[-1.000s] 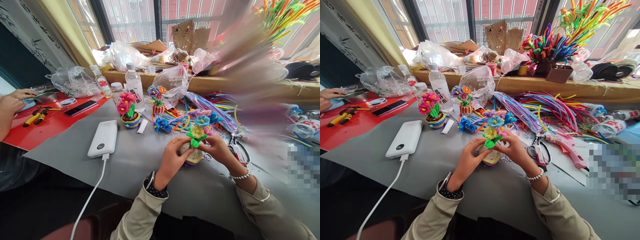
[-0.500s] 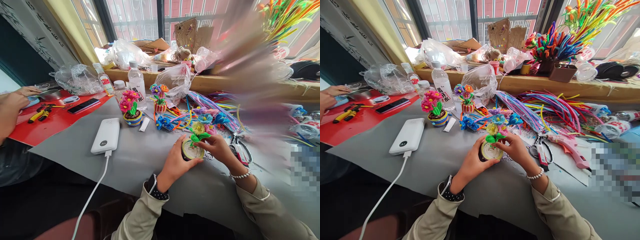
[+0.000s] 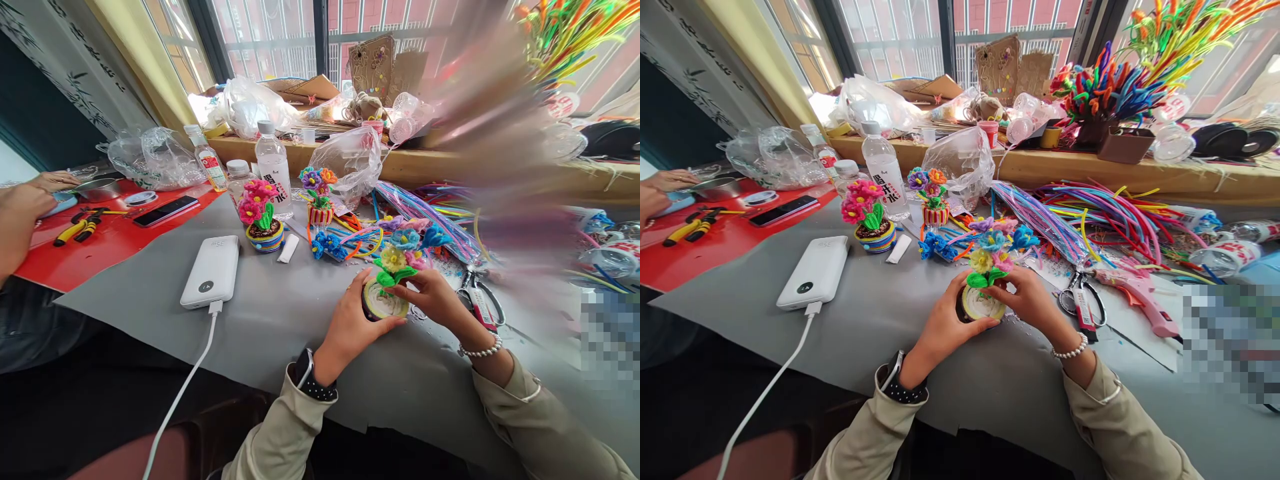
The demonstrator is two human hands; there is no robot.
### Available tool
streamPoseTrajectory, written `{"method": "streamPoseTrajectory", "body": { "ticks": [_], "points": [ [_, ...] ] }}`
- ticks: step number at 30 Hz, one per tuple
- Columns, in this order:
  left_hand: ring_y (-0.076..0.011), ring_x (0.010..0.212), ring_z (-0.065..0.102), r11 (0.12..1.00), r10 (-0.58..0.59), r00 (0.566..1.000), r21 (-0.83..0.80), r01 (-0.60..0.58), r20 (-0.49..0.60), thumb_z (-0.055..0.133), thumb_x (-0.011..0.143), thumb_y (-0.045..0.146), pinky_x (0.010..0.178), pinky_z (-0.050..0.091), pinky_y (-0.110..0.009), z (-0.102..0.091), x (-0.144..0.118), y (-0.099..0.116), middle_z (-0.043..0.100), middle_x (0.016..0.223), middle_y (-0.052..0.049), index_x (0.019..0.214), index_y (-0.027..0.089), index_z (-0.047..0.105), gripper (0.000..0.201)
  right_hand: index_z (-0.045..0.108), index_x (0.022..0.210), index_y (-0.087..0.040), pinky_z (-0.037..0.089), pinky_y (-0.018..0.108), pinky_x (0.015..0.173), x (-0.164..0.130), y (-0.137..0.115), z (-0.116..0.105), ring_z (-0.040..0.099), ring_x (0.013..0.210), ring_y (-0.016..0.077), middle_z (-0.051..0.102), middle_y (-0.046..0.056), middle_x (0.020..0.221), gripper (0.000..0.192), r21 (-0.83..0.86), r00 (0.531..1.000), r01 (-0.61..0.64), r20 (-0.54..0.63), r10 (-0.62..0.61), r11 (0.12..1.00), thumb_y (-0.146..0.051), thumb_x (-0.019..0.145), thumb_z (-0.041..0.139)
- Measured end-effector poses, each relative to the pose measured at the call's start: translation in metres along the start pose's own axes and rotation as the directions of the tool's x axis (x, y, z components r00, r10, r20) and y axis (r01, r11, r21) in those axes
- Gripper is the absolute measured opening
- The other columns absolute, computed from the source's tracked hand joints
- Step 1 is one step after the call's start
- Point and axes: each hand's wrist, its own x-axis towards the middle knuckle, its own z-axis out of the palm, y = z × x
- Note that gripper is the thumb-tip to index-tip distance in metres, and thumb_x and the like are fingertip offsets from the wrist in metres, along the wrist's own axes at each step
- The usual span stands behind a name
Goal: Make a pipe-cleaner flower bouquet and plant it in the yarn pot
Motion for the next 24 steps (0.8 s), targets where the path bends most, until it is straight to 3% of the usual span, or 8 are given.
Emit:
{"method": "streamPoseTrajectory", "body": {
  "ticks": [14,20,24],
  "points": [
    [-0.0225,0.115,0.043,1.0,0.003,1.0,-0.017,-0.003,-0.01,0.07,0.055,0.044,0.098,0.034,-0.037,0.0006,0.0,-0.0012,0.046,0.126,-0.009,0.122,0.02,0.035,0.08,0.063,0.074,-0.019,0.041,0.025,0.051,-0.0026,-0.0043,0.0027,0.052,0.057,0.0148,0.06,0.001,0.061,0.022,-0.098,0.999,-0.009,-0.052,0.004,0.995,-0.038,0.076,0.052],
    [-0.0227,0.112,0.046,0.998,0.002,1.0,-0.058,-0.003,-0.01,0.071,0.055,0.042,0.096,0.036,-0.037,0.0007,-0.0002,-0.001,0.049,0.122,-0.008,0.121,0.021,0.037,0.077,0.064,0.076,-0.02,0.042,0.025,0.053,-0.0042,-0.0054,0.0015,0.055,0.062,0.0154,0.064,0.003,0.073,0.023,-0.086,0.998,-0.005,-0.067,-0.001,0.996,-0.038,0.076,0.051],
    [-0.0226,0.112,0.046,0.998,0.003,1.0,-0.06,-0.004,-0.012,0.071,0.055,0.041,0.096,0.036,-0.036,0.0006,-0.0002,-0.0014,0.048,0.122,-0.008,0.121,0.022,0.036,0.077,0.064,0.074,-0.02,0.041,0.025,0.052,-0.0043,-0.0052,0.001,0.054,0.061,0.0154,0.064,0.003,0.071,0.021,-0.113,0.998,-0.001,-0.061,-0.006,0.994,-0.036,0.076,0.052]
  ]
}}
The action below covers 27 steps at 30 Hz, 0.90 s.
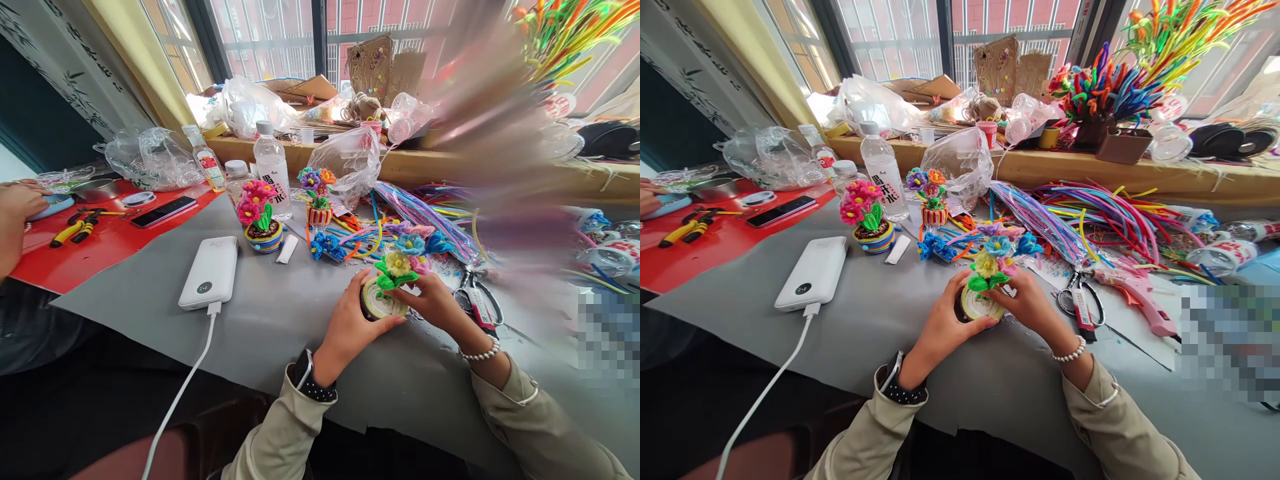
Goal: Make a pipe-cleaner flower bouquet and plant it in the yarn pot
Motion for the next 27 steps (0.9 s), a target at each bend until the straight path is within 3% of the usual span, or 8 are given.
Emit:
{"method": "streamPoseTrajectory", "body": {
  "ticks": [10,17,27],
  "points": [
    [-0.0213,0.111,0.047,0.998,0.026,1.0,0.053,-0.026,0.003,0.068,0.058,0.043,0.096,0.037,-0.036,0.0005,0.0003,-0.0021,0.05,0.121,-0.008,0.122,0.021,0.034,0.076,0.062,0.082,-0.021,0.043,0.028,0.061,-0.0022,0.006,0.0003,0.056,0.069,0.0176,0.063,0.004,0.08,0.013,-0.018,0.998,0.051,0.025,-0.051,0.999,-0.026,0.076,0.052],
    [-0.0227,0.113,0.046,0.998,0.028,1.0,0.054,-0.028,0.012,0.069,0.058,0.041,0.096,0.036,-0.036,0.0001,0.0005,-0.0001,0.047,0.123,-0.008,0.12,0.02,0.036,0.073,0.06,0.069,-0.02,0.04,0.027,0.057,-0.0007,0.0042,0.0038,0.052,0.064,0.0174,0.053,0.002,0.06,0.019,-0.054,0.996,0.088,0.018,-0.087,0.995,-0.032,0.078,0.05],
    [-0.0235,0.112,0.046,0.996,0.01,1.0,0.092,-0.01,0.007,0.07,0.056,0.042,0.096,0.036,-0.038,0.0004,0.0009,0.0004,0.048,0.122,-0.008,0.119,0.021,0.037,0.074,0.063,0.078,-0.021,0.043,0.029,0.059,-0.0015,0.0076,0.0066,0.051,0.075,0.02,0.056,0.005,0.078,0.015,0.016,0.995,0.068,-0.07,-0.067,0.998,-0.033,0.075,0.055]
  ]
}}
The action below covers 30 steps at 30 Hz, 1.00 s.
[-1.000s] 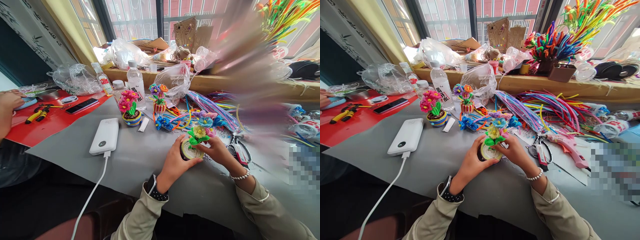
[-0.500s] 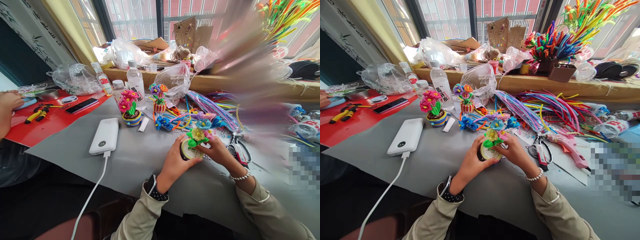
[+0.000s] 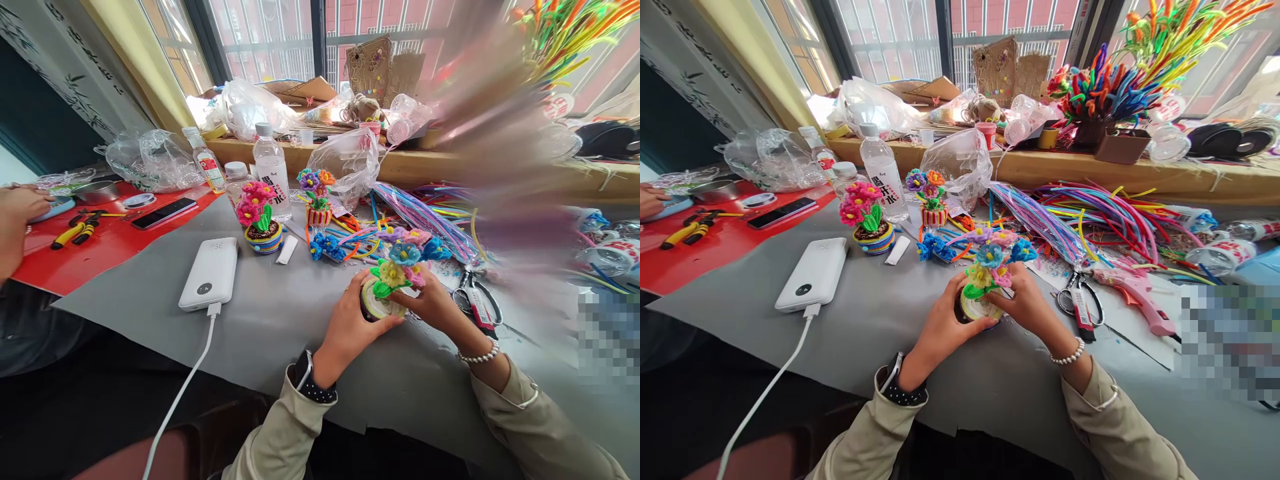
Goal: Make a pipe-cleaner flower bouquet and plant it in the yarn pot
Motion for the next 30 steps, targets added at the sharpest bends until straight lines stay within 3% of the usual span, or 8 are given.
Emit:
{"method": "streamPoseTrajectory", "body": {
  "ticks": [7,10,14,19,24,27,30],
  "points": [
    [-0.0221,0.109,0.048,1.0,0.005,1.0,0.028,-0.004,-0.019,0.069,0.057,0.044,0.094,0.038,-0.036,0.0,-0.001,0.0,0.051,0.118,-0.008,0.117,0.019,0.041,0.07,0.062,0.085,-0.021,0.042,0.029,0.063,0.001,0.001,-0.003,0.05,0.078,0.0191,0.054,0.005,0.085,0.02,0.049,0.992,-0.079,0.104,0.074,0.996,-0.037,0.075,0.056],
    [-0.0207,0.107,0.049,0.998,0.056,0.998,0.018,-0.056,-0.037,0.066,0.062,0.04,0.092,0.039,-0.034,-0.002,0.001,0.0,0.053,0.115,-0.007,0.112,0.02,0.047,0.057,0.062,0.083,-0.02,0.042,0.028,0.063,-0.002,0.004,-0.002,0.05,0.075,0.0176,0.055,0.005,0.084,0.023,0.118,0.986,-0.124,0.129,0.109,0.985,-0.04,0.074,0.056],
    [-0.0187,0.108,0.049,0.993,0.113,0.99,0.031,-0.111,-0.081,0.063,0.067,0.028,0.093,0.038,-0.032,-0.008,0.007,0.001,0.053,0.113,-0.007,0.098,0.019,0.056,0.032,0.061,0.081,-0.018,0.042,0.027,0.061,-0.004,0.006,-0.003,0.049,0.073,0.0166,0.054,0.004,0.081,0.026,0.148,0.986,-0.145,0.103,0.131,0.978,-0.043,0.073,0.056],
    [-0.0188,0.104,0.052,0.991,0.088,0.994,0.103,-0.082,-0.058,0.063,0.066,0.025,0.091,0.039,-0.032,-0.014,0.017,0.006,0.056,0.109,-0.006,0.084,0.019,0.062,0.019,0.06,0.078,-0.019,0.038,0.024,0.053,-0.001,0.0,-0.011,0.044,0.064,0.013,0.052,0.003,0.081,0.025,0.154,0.99,-0.12,0.089,0.107,0.981,-0.043,0.074,0.056],
    [-0.0183,0.101,0.052,0.986,0.127,0.992,0.11,-0.128,0.02,0.062,0.067,0.02,0.088,0.04,-0.03,-0.016,0.024,0.007,0.058,0.106,-0.006,0.081,0.018,0.064,0.014,0.063,0.079,-0.019,0.038,0.025,0.055,-0.002,-0.003,-0.015,0.046,0.066,0.0145,0.054,0.003,0.076,0.025,0.121,0.995,-0.085,0.066,0.077,0.989,-0.043,0.074,0.056],
    [-0.0184,0.098,0.053,0.988,0.114,0.993,0.104,-0.116,0.022,0.062,0.066,0.017,0.087,0.041,-0.03,-0.015,0.024,0.006,0.059,0.105,-0.007,0.081,0.018,0.064,0.015,0.064,0.075,-0.019,0.037,0.026,0.054,-0.004,-0.001,-0.013,0.045,0.06,0.0146,0.052,0.002,0.064,0.03,0.083,0.992,-0.109,0.072,0.104,0.991,-0.047,0.073,0.056],
    [-0.0187,0.098,0.053,0.989,0.103,0.995,0.11,-0.104,0.014,0.062,0.066,0.018,0.086,0.041,-0.03,-0.014,0.023,0.005,0.059,0.103,-0.007,0.082,0.018,0.065,0.016,0.065,0.075,-0.019,0.038,0.026,0.054,-0.004,0.0,-0.012,0.046,0.06,0.015,0.053,0.003,0.065,0.033,0.083,0.992,-0.113,0.059,0.109,0.99,-0.05,0.072,0.055]
  ]
}}
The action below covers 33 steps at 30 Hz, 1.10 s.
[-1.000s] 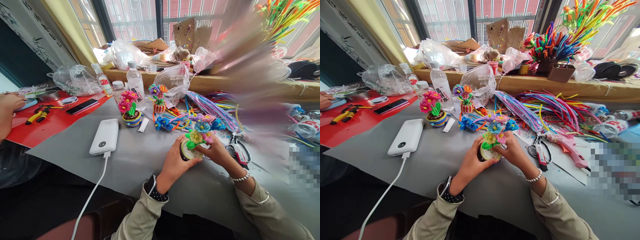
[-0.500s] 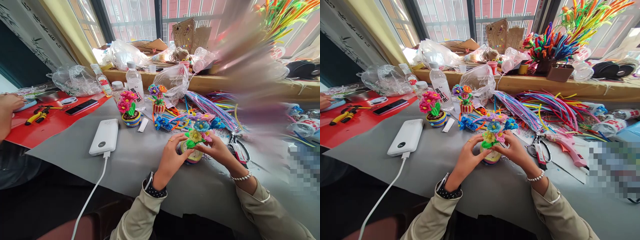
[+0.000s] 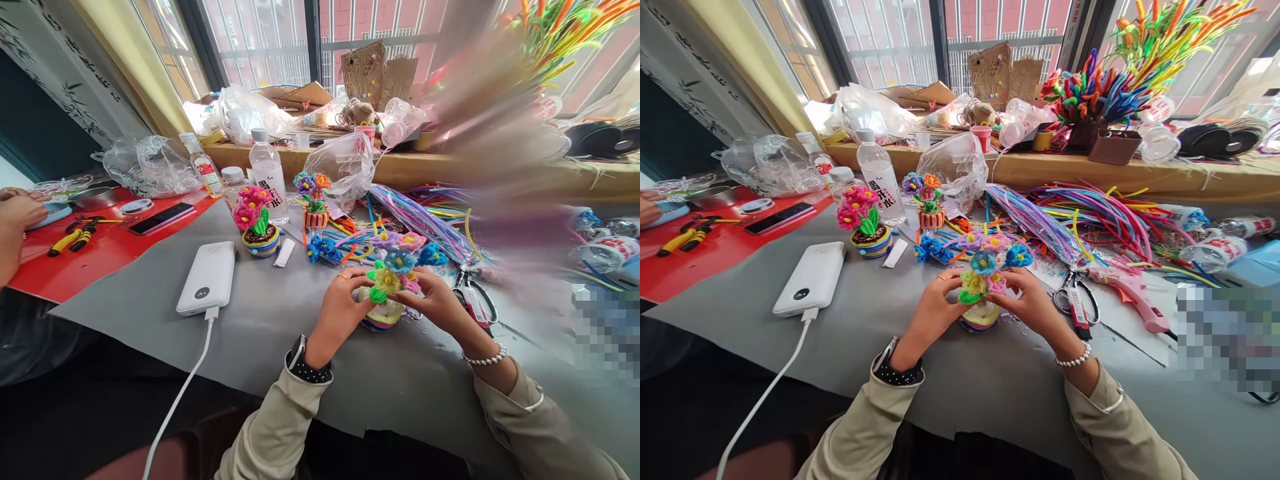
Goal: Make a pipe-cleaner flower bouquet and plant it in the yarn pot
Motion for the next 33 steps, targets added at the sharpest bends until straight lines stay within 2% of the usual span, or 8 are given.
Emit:
{"method": "streamPoseTrajectory", "body": {
  "ticks": [9,15,22,30,33],
  "points": [
    [-0.0179,0.099,0.052,0.999,0.043,0.999,-0.013,-0.043,-0.022,0.063,0.066,0.023,0.086,0.041,-0.028,0.002,-0.001,0.001,0.058,0.104,-0.005,0.084,0.019,0.065,0.018,0.064,0.086,-0.02,0.041,0.027,0.06,-0.002,0.002,0.006,0.05,0.067,0.0167,0.056,0.003,0.071,0.031,0.006,1.0,-0.009,-0.028,0.009,1.0,-0.046,0.072,0.056],
    [-0.0191,0.096,0.053,1.0,0.006,0.999,0.025,-0.005,-0.033,0.066,0.063,0.026,0.083,0.042,-0.03,0.004,0.001,0.001,0.059,0.101,-0.006,0.077,0.019,0.065,0.015,0.064,0.073,-0.018,0.042,0.026,0.057,-0.002,-0.003,0.009,0.053,0.063,0.0166,0.062,0.002,0.067,0.025,0.105,0.999,-0.04,0.003,0.04,0.994,-0.043,0.071,0.058],
    [-0.0182,0.095,0.054,1.0,-0.001,0.999,-0.003,0.001,-0.049,0.065,0.064,0.026,0.084,0.042,-0.029,0.006,-0.001,-0.001,0.059,0.1,-0.004,0.076,0.02,0.066,0.014,0.065,0.065,-0.017,0.042,0.026,0.051,-0.001,0.0,0.01,0.053,0.06,0.017,0.062,0.002,0.062,0.029,0.143,0.998,-0.057,-0.009,0.059,0.988,-0.046,0.068,0.06],
    [-0.017,0.092,0.054,1.0,0.003,0.999,0.001,-0.003,-0.04,0.063,0.065,0.025,0.083,0.041,-0.028,0.007,0.0,-0.001,0.06,0.097,-0.005,0.069,0.018,0.065,0.009,0.07,0.071,-0.019,0.044,0.027,0.055,-0.001,0.007,0.012,0.056,0.065,0.0184,0.067,0.003,0.076,0.029,0.214,0.999,-0.05,-0.01,0.053,0.976,-0.046,0.067,0.061],
    [-0.017,0.091,0.054,1.0,0.003,0.999,0.01,-0.003,-0.036,0.063,0.066,0.026,0.082,0.041,-0.029,0.006,0.0,-0.001,0.06,0.097,-0.004,0.068,0.018,0.065,0.008,0.07,0.074,-0.02,0.044,0.027,0.056,-0.001,0.004,0.011,0.057,0.065,0.0187,0.067,0.002,0.071,0.026,0.231,0.999,-0.052,0.016,0.049,0.972,-0.044,0.068,0.061]
  ]
}}
